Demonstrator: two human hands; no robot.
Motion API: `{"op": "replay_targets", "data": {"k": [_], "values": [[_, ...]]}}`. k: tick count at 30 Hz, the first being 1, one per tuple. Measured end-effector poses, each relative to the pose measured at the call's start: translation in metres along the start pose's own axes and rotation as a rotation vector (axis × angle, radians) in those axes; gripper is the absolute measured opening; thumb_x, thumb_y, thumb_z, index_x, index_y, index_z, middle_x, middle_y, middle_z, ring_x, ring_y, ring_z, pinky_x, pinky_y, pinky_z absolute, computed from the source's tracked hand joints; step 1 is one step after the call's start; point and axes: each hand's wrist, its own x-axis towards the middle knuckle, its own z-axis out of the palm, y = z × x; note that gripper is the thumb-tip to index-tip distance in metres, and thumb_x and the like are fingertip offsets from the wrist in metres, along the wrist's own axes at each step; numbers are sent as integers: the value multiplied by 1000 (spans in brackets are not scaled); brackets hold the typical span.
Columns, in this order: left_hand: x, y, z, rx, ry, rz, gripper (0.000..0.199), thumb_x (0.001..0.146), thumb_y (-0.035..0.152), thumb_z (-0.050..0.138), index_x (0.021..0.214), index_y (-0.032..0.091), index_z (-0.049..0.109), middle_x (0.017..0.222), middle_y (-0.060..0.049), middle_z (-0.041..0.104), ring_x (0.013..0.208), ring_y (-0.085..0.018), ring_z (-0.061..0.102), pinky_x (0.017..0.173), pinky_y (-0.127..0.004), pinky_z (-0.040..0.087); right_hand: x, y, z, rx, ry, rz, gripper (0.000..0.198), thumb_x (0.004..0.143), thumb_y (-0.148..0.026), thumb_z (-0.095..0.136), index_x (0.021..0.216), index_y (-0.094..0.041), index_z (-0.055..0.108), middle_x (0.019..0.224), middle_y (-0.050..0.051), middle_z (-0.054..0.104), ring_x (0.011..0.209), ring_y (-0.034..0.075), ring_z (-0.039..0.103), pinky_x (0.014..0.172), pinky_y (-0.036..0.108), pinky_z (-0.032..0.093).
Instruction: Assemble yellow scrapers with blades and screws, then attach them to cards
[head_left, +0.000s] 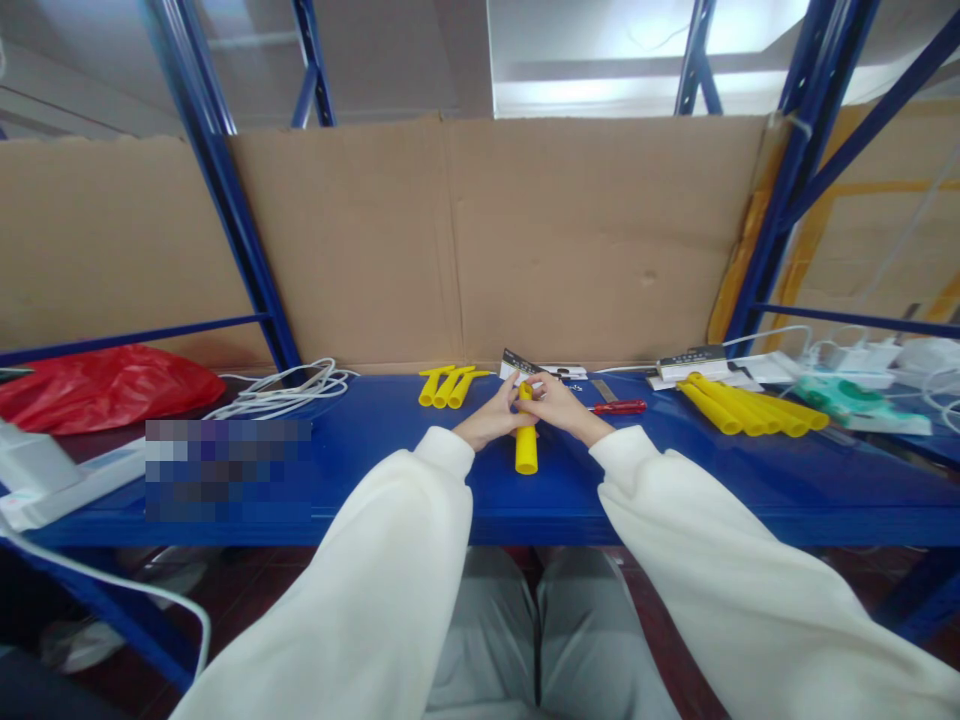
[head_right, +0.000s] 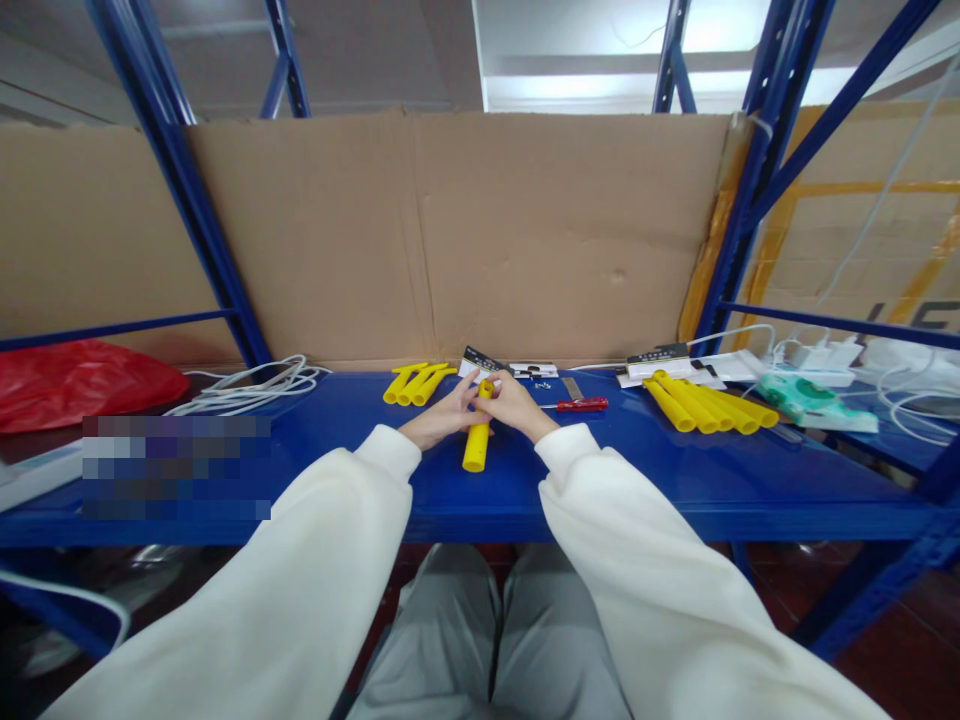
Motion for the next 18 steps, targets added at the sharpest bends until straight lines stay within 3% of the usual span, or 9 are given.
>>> {"op": "replay_targets", "data": {"k": [6, 11, 14, 18], "values": [[1, 0, 1, 12, -14, 17, 123, 54, 6, 82, 152, 37, 16, 155, -18, 29, 88, -19, 66, 63, -26, 56, -3, -6, 5, 6, 46, 54, 26, 66, -18, 61, 83, -25, 43, 62, -9, 52, 47, 11, 51, 45, 23, 42], [2, 3, 1, 117, 59, 7, 111, 58, 7, 76, 151, 35, 23, 154, -18, 29, 79, -16, 66, 50, -20, 51, 0, -3, 2, -34, 75, -23, 27, 65, -18, 60, 87, -25, 44, 66, -8, 53, 50, 11, 52, 46, 22, 43], [2, 5, 1, 146, 93, 3, 103, 61, 3, 66, 151, 31, 25, 147, -17, 40, 74, -14, 65, 50, -19, 48, -1, -2, -2, -93, 83, -34, 28, 67, -17, 58, 91, -25, 45, 67, -7, 55, 50, 12, 53, 51, 24, 46], [5, 4, -1, 177, 138, -22, 99, 61, 0, 58, 152, 23, 25, 119, -14, 62, 70, -13, 63, 52, -19, 46, -5, -4, -7, -143, 67, -106, 30, 67, -14, 56, 94, -25, 47, 71, -6, 56, 48, 10, 51, 48, 23, 44]]}}
